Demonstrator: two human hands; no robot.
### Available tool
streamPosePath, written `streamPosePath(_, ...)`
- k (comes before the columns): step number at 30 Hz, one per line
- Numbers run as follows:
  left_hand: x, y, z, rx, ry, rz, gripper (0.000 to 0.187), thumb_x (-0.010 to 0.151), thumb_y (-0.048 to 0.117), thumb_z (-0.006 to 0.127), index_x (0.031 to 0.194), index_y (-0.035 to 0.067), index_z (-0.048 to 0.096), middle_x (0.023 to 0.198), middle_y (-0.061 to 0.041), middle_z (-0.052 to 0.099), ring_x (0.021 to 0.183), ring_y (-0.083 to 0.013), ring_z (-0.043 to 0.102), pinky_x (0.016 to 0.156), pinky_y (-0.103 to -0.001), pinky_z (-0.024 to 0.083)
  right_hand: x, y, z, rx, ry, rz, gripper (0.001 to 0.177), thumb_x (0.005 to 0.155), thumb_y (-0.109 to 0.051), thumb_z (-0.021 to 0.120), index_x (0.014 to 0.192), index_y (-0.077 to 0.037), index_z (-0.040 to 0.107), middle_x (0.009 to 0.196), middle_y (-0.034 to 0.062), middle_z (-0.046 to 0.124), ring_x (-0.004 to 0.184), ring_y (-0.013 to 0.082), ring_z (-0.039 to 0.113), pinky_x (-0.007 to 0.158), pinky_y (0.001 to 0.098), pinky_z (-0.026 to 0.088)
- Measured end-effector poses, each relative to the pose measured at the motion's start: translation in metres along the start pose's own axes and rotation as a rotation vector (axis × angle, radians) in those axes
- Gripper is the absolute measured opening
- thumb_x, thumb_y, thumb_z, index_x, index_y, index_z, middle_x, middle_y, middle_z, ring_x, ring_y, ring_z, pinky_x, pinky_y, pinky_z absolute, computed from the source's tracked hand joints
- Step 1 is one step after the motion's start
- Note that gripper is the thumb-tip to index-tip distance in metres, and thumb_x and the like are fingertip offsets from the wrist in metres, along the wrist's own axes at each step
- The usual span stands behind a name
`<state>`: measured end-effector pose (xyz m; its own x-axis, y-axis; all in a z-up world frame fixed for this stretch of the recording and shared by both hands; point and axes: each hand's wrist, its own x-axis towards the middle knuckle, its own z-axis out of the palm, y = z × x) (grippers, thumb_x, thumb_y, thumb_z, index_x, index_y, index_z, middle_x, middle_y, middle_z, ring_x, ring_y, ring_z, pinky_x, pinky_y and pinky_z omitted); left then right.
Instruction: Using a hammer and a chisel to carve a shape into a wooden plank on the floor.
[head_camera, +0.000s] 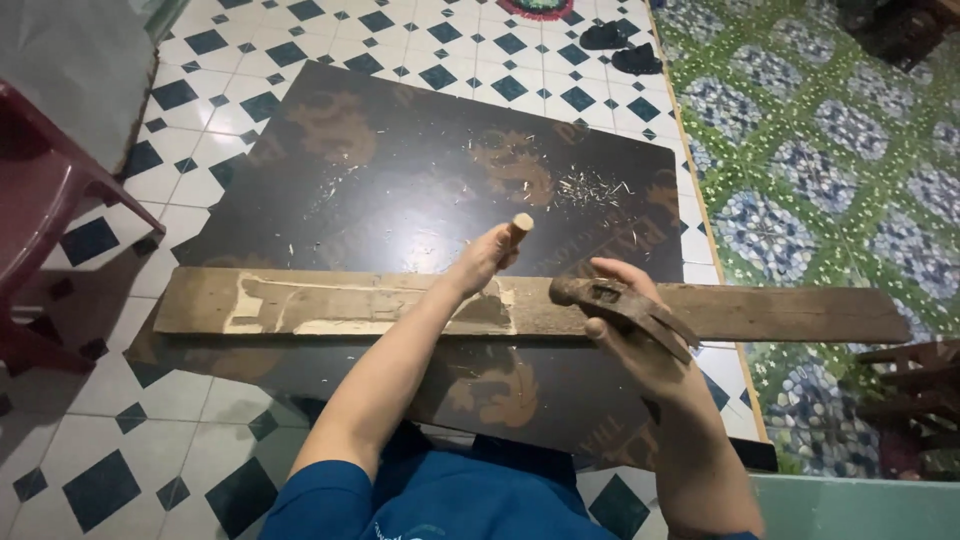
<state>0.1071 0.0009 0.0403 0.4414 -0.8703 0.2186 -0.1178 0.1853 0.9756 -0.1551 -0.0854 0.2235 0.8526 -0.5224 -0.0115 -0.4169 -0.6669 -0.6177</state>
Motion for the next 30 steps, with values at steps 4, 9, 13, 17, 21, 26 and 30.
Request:
streamPosePath(4,0.001,0.004,-0.002,0.099,0.019,-0.059,0.069,0.098,0.081,0.024,0.091,0.021,0.057,0.066,0.002,0.053,0.063,-0.0138,0.049,0.065,-0.03,0.043,-0.008,-0.014,-0.006,0.278,0.057,-0.231,0.07,0.087,-0.046,0.065,0.146,-0.012,0.05,0.083,0.014,0.074,0.064,0.0255,0.072,0.063,0.037,0.056)
streamPosePath(9,-0.001,0.011,-0.003,0.048,0.039,-0.031,0.063,0.102,0.075,0.03,0.087,0.02,0.056,0.064,0.002,0.048,0.065,-0.0142,0.045,0.067,-0.028,0.04,-0.004,-0.018,-0.003,0.436,-0.011,-0.319,0.061,0.094,-0.027,0.063,0.146,0.0,0.043,0.065,0.0068,0.065,0.054,0.0135,0.063,0.055,0.0259,0.05)
streamPosePath(13,-0.002,0.001,-0.005,0.119,0.035,-0.059,0.066,0.102,0.077,0.03,0.089,0.019,0.06,0.063,0.0,0.053,0.065,-0.0163,0.051,0.069,-0.031,0.045,0.008,-0.011,-0.011,0.37,0.062,-0.343,0.066,0.09,-0.035,0.067,0.144,-0.002,0.048,0.074,0.0139,0.069,0.059,0.0197,0.065,0.059,0.0332,0.051)
streamPosePath(17,0.0,0.0,-0.004,0.047,0.048,-0.019,0.064,0.1,0.077,0.034,0.086,0.019,0.058,0.064,0.001,0.049,0.065,-0.0141,0.047,0.067,-0.029,0.042,0.013,-0.011,-0.019,0.397,0.079,-0.376,0.064,0.095,-0.03,0.062,0.147,0.0,0.042,0.061,0.0069,0.064,0.053,0.0166,0.061,0.057,0.0272,0.047)
streamPosePath(21,0.0,-0.005,-0.005,-0.063,0.052,0.014,0.061,0.099,0.077,0.037,0.084,0.021,0.056,0.062,0.005,0.047,0.061,-0.0103,0.043,0.063,-0.025,0.038,0.016,-0.015,-0.023,0.479,0.103,-0.427,0.062,0.095,-0.026,0.064,0.147,0.001,0.042,0.06,0.0053,0.062,0.053,0.0134,0.06,0.058,0.0241,0.046)
streamPosePath(26,-0.005,0.0,-0.007,-0.069,0.066,0.006,0.061,0.097,0.079,0.037,0.085,0.022,0.055,0.06,0.005,0.047,0.059,-0.0097,0.042,0.061,-0.025,0.038,0.019,-0.017,-0.021,0.431,0.165,-0.445,0.064,0.094,-0.028,0.066,0.146,0.003,0.045,0.06,0.0038,0.064,0.055,0.0129,0.063,0.062,0.0239,0.048)
streamPosePath(30,-0.004,-0.013,-0.002,-0.118,0.007,0.088,0.048,0.103,0.064,0.048,0.089,0.019,0.057,0.065,0.005,0.046,0.065,-0.0087,0.043,0.066,-0.024,0.041,0.023,-0.033,-0.025,0.331,0.206,-0.417,0.063,0.093,-0.031,0.068,0.143,0.001,0.048,0.064,0.0059,0.064,0.06,0.0174,0.063,0.069,0.0295,0.049)
